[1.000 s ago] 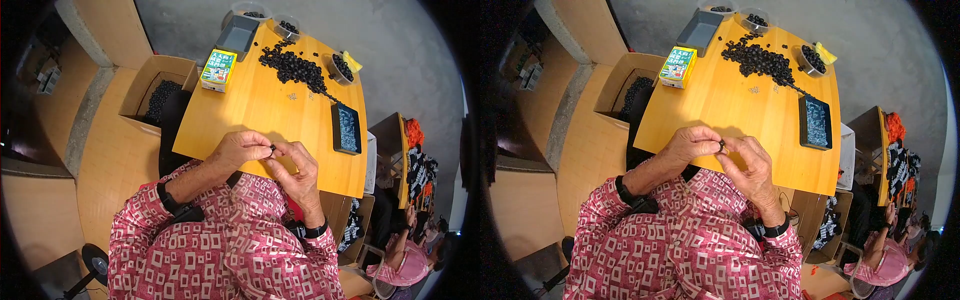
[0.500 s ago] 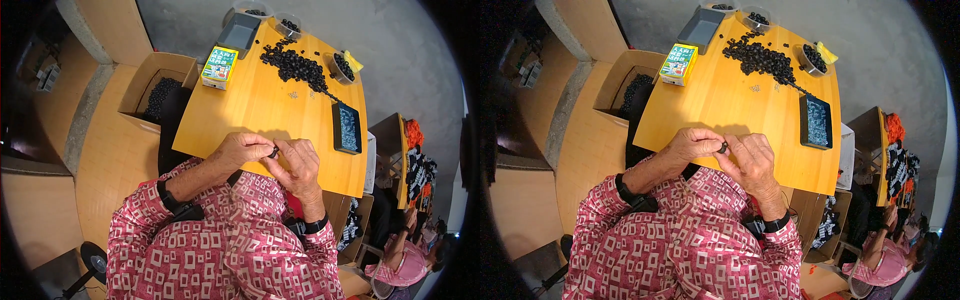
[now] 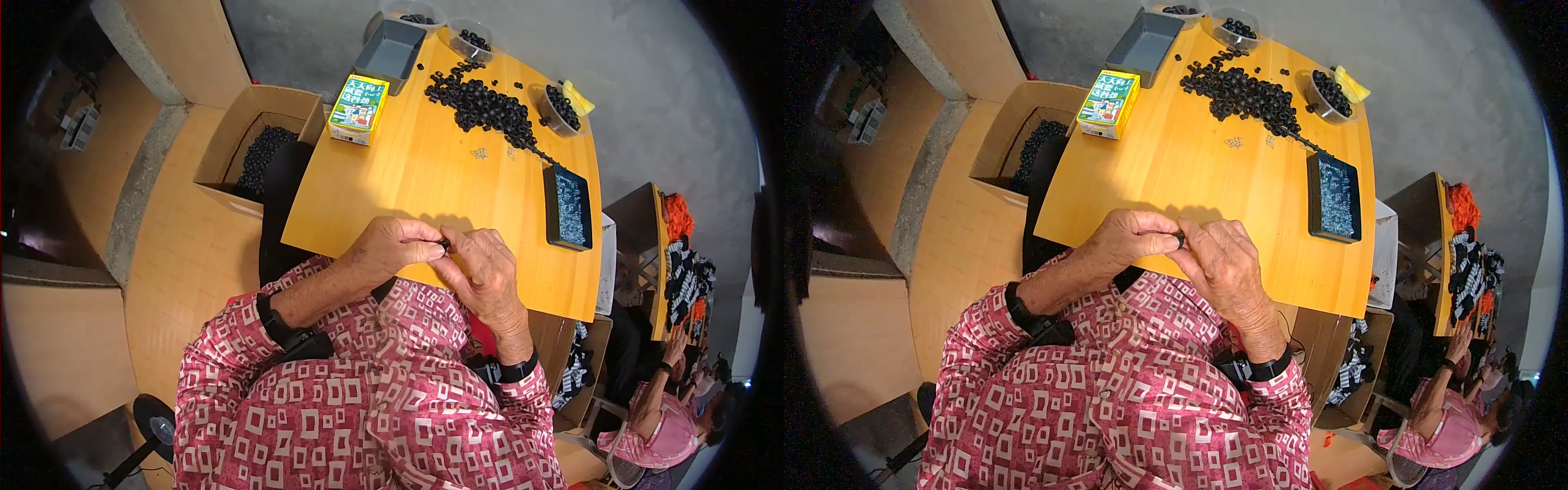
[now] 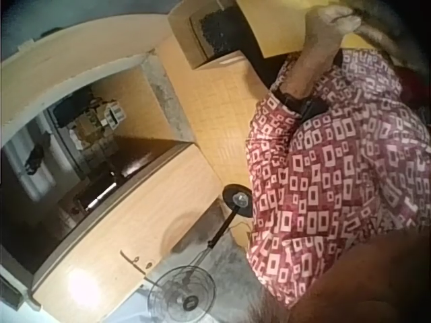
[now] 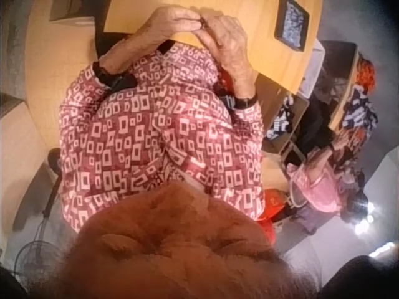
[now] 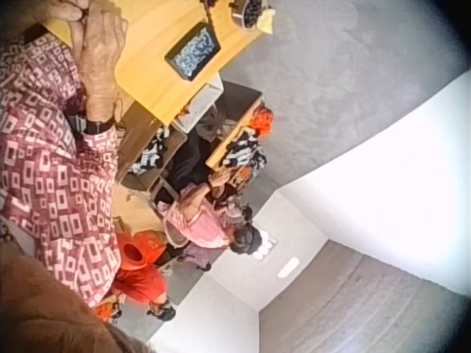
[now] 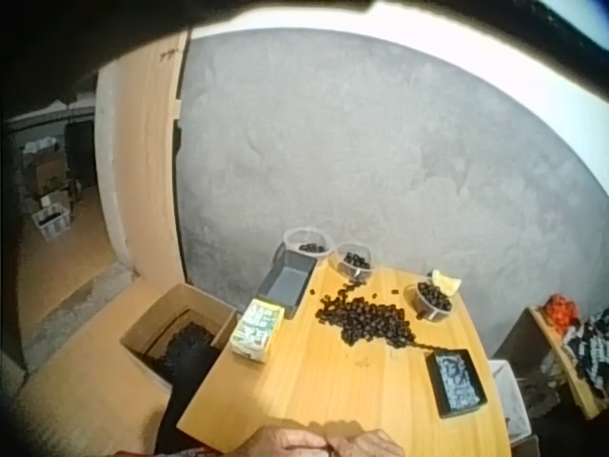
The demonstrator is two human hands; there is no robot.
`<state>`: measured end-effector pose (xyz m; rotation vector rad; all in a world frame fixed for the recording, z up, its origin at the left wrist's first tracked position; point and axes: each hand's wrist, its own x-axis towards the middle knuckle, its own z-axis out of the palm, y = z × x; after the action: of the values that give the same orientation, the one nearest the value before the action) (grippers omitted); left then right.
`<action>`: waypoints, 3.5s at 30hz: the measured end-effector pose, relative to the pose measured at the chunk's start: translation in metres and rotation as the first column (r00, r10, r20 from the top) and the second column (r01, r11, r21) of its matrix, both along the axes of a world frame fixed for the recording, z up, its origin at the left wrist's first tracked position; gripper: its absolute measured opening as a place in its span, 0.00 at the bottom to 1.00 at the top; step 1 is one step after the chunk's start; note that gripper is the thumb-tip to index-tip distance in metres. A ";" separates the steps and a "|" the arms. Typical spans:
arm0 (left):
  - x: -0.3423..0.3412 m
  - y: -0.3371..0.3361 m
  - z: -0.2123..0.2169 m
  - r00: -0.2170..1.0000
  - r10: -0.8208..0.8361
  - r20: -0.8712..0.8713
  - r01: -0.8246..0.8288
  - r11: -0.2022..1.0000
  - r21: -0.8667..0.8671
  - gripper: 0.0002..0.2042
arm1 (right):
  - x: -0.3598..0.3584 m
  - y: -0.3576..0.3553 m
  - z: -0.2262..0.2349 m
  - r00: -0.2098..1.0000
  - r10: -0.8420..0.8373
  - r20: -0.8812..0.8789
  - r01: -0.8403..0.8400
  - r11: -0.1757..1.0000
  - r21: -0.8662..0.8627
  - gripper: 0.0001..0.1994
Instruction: The person assembles small black plastic components by fitting small parts into them by hand at a table.
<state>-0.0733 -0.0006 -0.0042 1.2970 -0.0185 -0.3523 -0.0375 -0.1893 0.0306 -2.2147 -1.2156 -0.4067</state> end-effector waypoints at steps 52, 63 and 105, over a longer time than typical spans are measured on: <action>0.000 0.001 0.006 1.000 0.002 -0.004 -0.003 0.997 -0.073 0.17 | -0.006 0.004 0.001 0.979 -0.119 0.162 0.129 0.990 -0.050 0.21; 0.002 0.003 0.002 1.000 0.024 0.012 -0.025 0.999 0.048 0.14 | -0.009 0.006 -0.006 0.976 -0.092 0.200 0.126 0.978 -0.165 0.18; 0.000 0.005 0.004 0.997 -0.045 0.057 0.037 0.991 0.126 0.15 | 0.009 0.000 -0.001 0.974 0.040 0.225 -0.026 0.997 -0.066 0.12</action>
<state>-0.0734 0.0043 -0.0006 1.4325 -0.0746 -0.3541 -0.0288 -0.1889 0.0292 -2.2451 -1.3985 -0.6291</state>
